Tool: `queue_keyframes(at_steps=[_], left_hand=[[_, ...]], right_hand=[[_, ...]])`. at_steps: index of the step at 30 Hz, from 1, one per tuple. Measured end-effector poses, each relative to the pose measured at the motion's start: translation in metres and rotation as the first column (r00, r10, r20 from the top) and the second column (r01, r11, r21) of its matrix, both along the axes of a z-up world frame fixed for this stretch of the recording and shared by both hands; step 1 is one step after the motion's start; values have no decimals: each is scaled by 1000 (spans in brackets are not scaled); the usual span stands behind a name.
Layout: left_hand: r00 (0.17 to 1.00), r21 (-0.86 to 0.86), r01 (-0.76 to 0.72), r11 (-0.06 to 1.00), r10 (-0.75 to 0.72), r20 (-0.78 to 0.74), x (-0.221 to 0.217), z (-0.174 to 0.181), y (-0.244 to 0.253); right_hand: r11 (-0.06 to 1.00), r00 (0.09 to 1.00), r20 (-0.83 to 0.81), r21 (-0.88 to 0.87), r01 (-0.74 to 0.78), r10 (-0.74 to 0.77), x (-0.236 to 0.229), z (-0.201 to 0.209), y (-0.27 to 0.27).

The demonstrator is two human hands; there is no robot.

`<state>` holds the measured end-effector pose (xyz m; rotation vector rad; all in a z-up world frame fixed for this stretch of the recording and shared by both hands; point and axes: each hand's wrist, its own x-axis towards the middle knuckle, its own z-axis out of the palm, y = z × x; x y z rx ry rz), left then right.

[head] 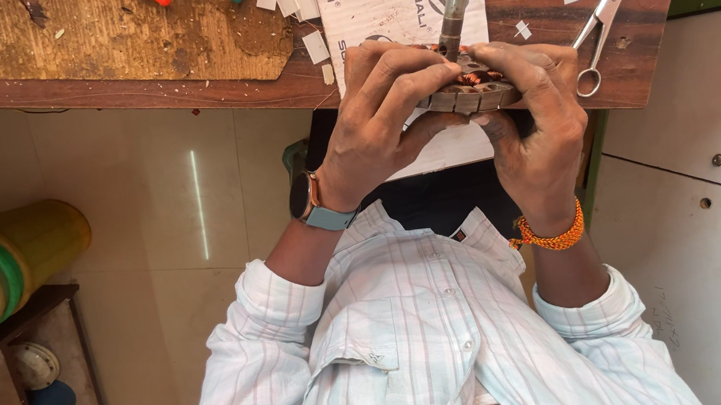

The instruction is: The person assembles a circular electrical component by inserting small white rectangular pieces into slots on the component. They use a green screwdriver to adjust the component and scissors to cut a white strip. The person handles the component and tools with both hands throughout the task.

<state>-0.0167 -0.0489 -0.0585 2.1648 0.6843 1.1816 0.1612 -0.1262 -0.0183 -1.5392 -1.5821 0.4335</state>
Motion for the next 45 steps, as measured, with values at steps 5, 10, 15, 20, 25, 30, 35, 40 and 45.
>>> queue_keyframes(at_steps=[5,10,15,20,25,30,35,40,45], left_hand=[[999,-41,17,999,-19,-27,-4,2,0],[996,-64,41,997,-46,-80,-8,5,2],[995,-57,12,998,-18,-101,-6,7,-2],[996,-62,-8,998,2,-93,-3,7,-9],[995,-52,-31,998,26,-99,-2,7,-11],[990,-75,-81,994,72,-122,6,13,-12],[980,-24,-36,999,31,-195,1,30,-3],[962,-6,-66,998,62,-267,-2,44,8],[939,50,-163,985,170,-299,10,49,16]], right_hand=[[999,994,-111,-34,-5,1,2,-1,1],[1000,1000,-13,24,-6,7,-2,-5,1],[999,1000,3,48,-25,25,-2,-6,2],[998,999,7,42,-45,45,2,-5,1],[997,997,21,35,-69,68,2,-4,2],[998,998,-21,19,-53,53,4,-1,7],[993,998,-8,102,-60,62,17,-5,13],[879,990,63,470,83,-127,26,-23,14],[921,977,199,362,-147,77,37,-18,27]])
